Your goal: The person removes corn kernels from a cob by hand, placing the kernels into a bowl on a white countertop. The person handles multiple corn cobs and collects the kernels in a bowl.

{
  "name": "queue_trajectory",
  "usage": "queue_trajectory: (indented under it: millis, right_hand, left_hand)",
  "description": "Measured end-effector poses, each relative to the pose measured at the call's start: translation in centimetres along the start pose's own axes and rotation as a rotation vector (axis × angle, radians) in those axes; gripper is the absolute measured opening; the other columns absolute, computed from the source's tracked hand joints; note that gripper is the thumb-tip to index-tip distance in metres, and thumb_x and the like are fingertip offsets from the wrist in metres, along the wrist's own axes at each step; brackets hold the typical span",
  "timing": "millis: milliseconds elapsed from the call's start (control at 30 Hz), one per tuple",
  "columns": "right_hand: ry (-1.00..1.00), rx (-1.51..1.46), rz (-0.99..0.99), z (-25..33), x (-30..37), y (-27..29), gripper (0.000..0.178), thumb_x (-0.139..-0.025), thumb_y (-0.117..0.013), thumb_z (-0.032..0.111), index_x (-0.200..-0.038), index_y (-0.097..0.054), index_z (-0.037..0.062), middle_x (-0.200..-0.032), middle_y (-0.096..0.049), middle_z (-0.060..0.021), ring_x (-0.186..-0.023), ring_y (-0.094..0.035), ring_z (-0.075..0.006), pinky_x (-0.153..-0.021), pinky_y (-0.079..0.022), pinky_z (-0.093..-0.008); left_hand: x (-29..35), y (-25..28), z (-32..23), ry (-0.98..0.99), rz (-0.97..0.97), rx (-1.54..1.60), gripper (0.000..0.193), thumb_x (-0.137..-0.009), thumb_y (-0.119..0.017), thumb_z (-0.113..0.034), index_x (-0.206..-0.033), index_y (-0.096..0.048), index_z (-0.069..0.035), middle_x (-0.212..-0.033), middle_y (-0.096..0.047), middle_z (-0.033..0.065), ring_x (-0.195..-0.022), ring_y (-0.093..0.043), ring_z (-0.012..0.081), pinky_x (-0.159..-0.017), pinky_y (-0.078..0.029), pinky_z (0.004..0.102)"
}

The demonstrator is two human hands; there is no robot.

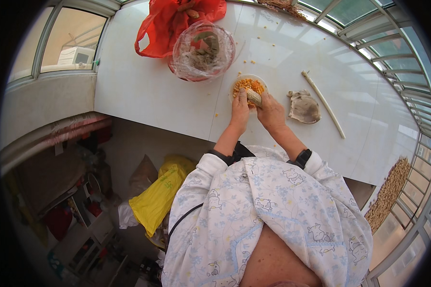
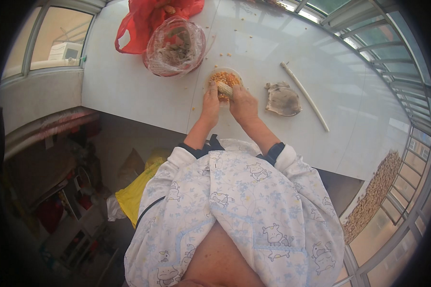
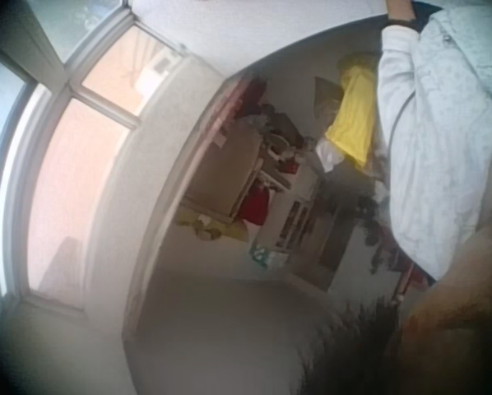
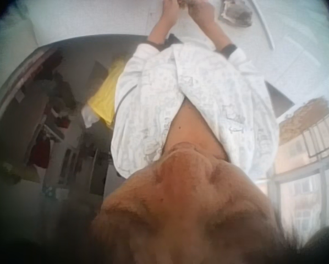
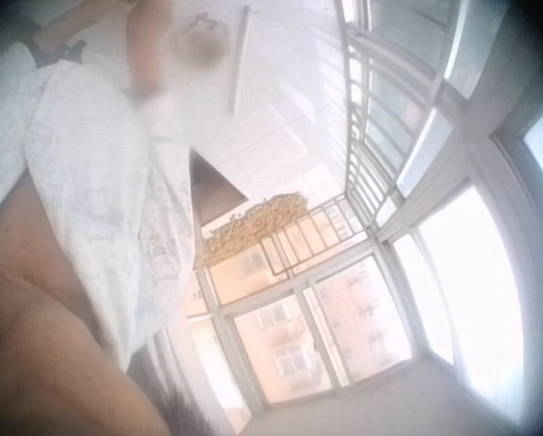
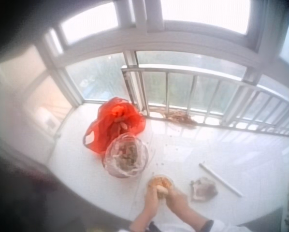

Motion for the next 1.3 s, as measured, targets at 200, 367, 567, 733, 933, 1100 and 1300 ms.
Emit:
queue_trajectory:
  millis: [200, 367, 567, 733, 933, 1100, 1300]
  right_hand:
    - [-0.088, -0.159, 0.13, -0.1, 0.3, -1.7, 0.029, -0.081, -0.064, 0.013, -0.107, -0.056, 0.0037, -0.085, -0.066, -0.0233, -0.082, -0.063, -0.0424, -0.072, -0.05, -0.0502]
    - [-0.071, -0.306, 0.029, 0.1, 0.5, -1.6, 0.034, -0.083, -0.062, 0.016, -0.114, -0.056, 0.0029, -0.086, -0.065, -0.0263, -0.084, -0.062, -0.0446, -0.074, -0.05, -0.051]
    - [-0.128, -0.362, 0.051, -0.4, 0.4, -2.4, 0.036, -0.084, -0.061, 0.018, -0.116, -0.054, 0.002, -0.085, -0.064, -0.0276, -0.083, -0.062, -0.0452, -0.073, -0.05, -0.052]
    - [-0.196, -0.272, 0.078, -0.5, 0.5, -2.2, 0.031, -0.085, -0.061, 0.018, -0.111, -0.057, 0.0019, -0.086, -0.064, -0.0283, -0.084, -0.062, -0.0454, -0.074, -0.05, -0.0502]
    - [-0.158, -0.458, 0.042, -0.3, 0.5, -2.2, 0.028, -0.084, -0.062, 0.016, -0.109, -0.06, 0.0033, -0.09, -0.065, -0.0263, -0.088, -0.063, -0.0436, -0.077, -0.05, -0.0477]
    - [-0.155, -0.478, 0.088, -0.6, 0.7, -3.0, 0.031, -0.083, -0.063, 0.014, -0.112, -0.06, 0.0047, -0.093, -0.066, -0.0245, -0.092, -0.062, -0.0422, -0.079, -0.05, -0.0462]
    - [-0.213, -0.562, 0.129, -0.6, 0.1, -3.1, 0.023, -0.079, -0.066, 0.015, -0.098, -0.062, 0.0028, -0.075, -0.065, -0.0154, -0.065, -0.064, -0.0292, -0.058, -0.049, -0.0366]
  left_hand:
    - [0.1, -1.9, 0.0, -0.028, 0.178, 0.246, 0.05, -0.104, -0.028, -0.044, -0.115, -0.054, -0.003, -0.11, -0.058, 0.0083, -0.103, -0.055, 0.0159, -0.095, -0.043, 0.0306]
    - [0.4, -2.6, -0.5, -0.002, 0.221, 0.383, 0.045, -0.104, -0.027, -0.041, -0.114, -0.05, -0.003, -0.109, -0.057, 0.0093, -0.103, -0.054, 0.017, -0.097, -0.042, 0.0319]
    - [0.7, -2.5, -0.7, -0.044, 0.192, 0.388, 0.044, -0.104, -0.026, -0.04, -0.114, -0.05, -0.004, -0.107, -0.057, 0.0094, -0.104, -0.054, 0.0175, -0.099, -0.042, 0.0323]
    - [0.3, -2.6, -0.9, -0.056, 0.196, 0.355, 0.041, -0.104, -0.03, -0.037, -0.111, -0.052, -0.004, -0.103, -0.058, 0.0079, -0.099, -0.057, 0.0169, -0.094, -0.045, 0.0313]
    - [0.3, -2.2, -1.1, -0.077, 0.13, 0.164, 0.038, -0.104, -0.035, -0.036, -0.109, -0.053, -0.003, -0.097, -0.059, 0.0065, -0.092, -0.06, 0.0165, -0.088, -0.048, 0.0294]
    - [0.6, -2.1, -1.4, -0.125, 0.128, 0.136, 0.037, -0.103, -0.036, -0.036, -0.111, -0.053, -0.003, -0.097, -0.06, 0.007, -0.092, -0.06, 0.0168, -0.088, -0.047, 0.0289]
    - [-0.5, -0.8, -0.4, -0.141, 0.083, 0.122, 0.034, -0.103, -0.036, -0.033, -0.112, -0.053, -0.005, -0.1, -0.063, 0.0089, -0.094, -0.059, 0.0162, -0.088, -0.046, 0.029]
Point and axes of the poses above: each hand's wrist, its own x-axis away from the middle knuckle, its own y-axis out of the back of the hand, z = x × y, the point moved 10 cm from there along -x, towards the middle knuckle
